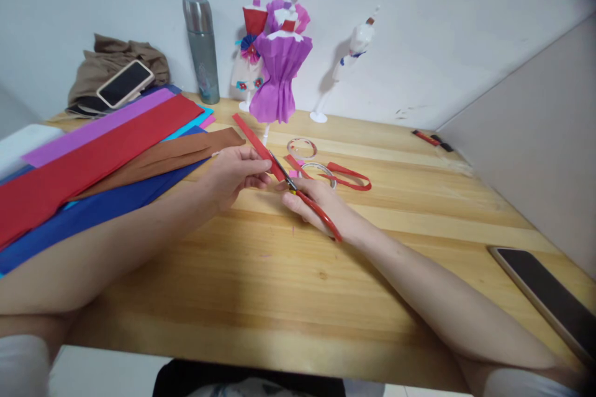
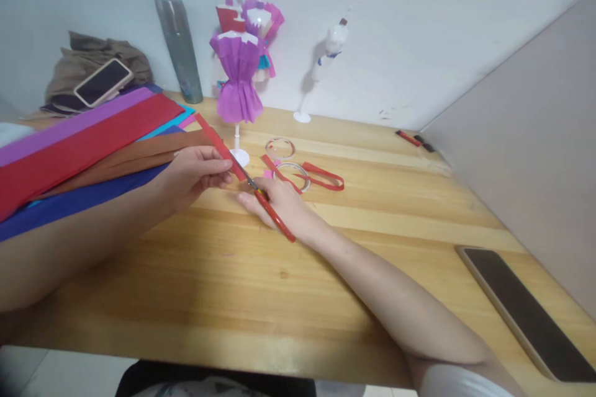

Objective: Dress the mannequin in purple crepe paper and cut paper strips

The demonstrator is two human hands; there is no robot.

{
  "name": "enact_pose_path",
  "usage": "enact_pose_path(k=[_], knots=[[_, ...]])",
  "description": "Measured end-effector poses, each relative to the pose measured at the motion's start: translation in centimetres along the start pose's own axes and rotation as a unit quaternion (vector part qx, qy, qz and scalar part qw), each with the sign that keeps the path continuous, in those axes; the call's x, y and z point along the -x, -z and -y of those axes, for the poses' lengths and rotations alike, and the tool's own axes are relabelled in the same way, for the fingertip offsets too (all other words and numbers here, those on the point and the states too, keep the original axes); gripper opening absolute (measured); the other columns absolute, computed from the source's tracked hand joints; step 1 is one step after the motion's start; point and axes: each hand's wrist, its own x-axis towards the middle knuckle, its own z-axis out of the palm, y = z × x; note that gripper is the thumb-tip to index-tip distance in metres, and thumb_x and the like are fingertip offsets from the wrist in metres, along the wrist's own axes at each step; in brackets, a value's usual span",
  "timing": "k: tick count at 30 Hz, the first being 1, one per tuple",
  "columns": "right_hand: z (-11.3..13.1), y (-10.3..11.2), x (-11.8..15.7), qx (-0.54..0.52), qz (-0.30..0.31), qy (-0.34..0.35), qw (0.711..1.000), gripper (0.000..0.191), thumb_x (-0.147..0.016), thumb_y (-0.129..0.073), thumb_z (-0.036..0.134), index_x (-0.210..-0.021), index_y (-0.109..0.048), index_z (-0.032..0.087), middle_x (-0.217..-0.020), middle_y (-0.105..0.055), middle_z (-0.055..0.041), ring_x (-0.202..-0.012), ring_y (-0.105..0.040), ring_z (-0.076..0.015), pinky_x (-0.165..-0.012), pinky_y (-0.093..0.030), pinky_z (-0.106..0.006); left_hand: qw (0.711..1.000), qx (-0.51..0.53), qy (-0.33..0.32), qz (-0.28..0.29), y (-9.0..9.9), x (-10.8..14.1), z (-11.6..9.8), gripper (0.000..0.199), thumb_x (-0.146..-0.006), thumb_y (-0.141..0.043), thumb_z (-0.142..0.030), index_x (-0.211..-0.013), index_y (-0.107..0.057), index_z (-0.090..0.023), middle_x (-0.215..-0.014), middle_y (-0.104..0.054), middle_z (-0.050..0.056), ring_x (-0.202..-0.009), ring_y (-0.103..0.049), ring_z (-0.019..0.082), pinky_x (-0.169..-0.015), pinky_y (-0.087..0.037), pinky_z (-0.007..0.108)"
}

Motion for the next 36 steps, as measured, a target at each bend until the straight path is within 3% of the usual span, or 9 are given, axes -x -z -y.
enact_pose_path(k=[13, 20, 36], knots=[[-0.5, -0.2, -0.1, 0.019, -0.009, 0.000, 1.000, 0.059, -0.094, -0.055, 0.076, -0.081, -0.061, 0.019, -0.070, -0.055, -0.0013, -0.067, -0.052, -0.0177, -0.063, -0.036, -0.031, 1.000, -0.001, 0.008, 0.008, -0.2, 0.1, 0.1, 0.014, -0.071, -0.084, -0.018, -0.068, -0.071, -0.013, -0.061, -0.069, 0.002, -0.058, -0.063, 0.011, -0.059, -0.053, 0.022], [-0.6, -0.3, -0.2, 0.028, -0.016, -0.009, 0.999, 0.044, -0.096, -0.058, 0.060, -0.082, -0.063, 0.018, -0.072, -0.057, -0.0023, -0.068, -0.052, -0.0173, -0.064, -0.036, -0.032, 1.000, 0.004, 0.019, 0.015, -0.1, 0.0, 0.0, 0.016, -0.074, -0.084, -0.015, -0.069, -0.070, -0.012, -0.062, -0.069, 0.002, -0.058, -0.064, 0.010, -0.061, -0.055, 0.022], [-1.2, -0.9, -0.4, 0.016, -0.037, 0.012, 0.999, 0.044, -0.093, -0.052, 0.061, -0.075, -0.054, 0.021, -0.067, -0.051, -0.0008, -0.064, -0.047, -0.0158, -0.060, -0.033, -0.030, 1.000, -0.004, 0.007, -0.019, 0.0, 0.0, -0.4, 0.021, -0.073, -0.087, -0.023, -0.072, -0.067, -0.014, -0.066, -0.072, 0.003, -0.061, -0.068, 0.013, -0.063, -0.057, 0.025]])
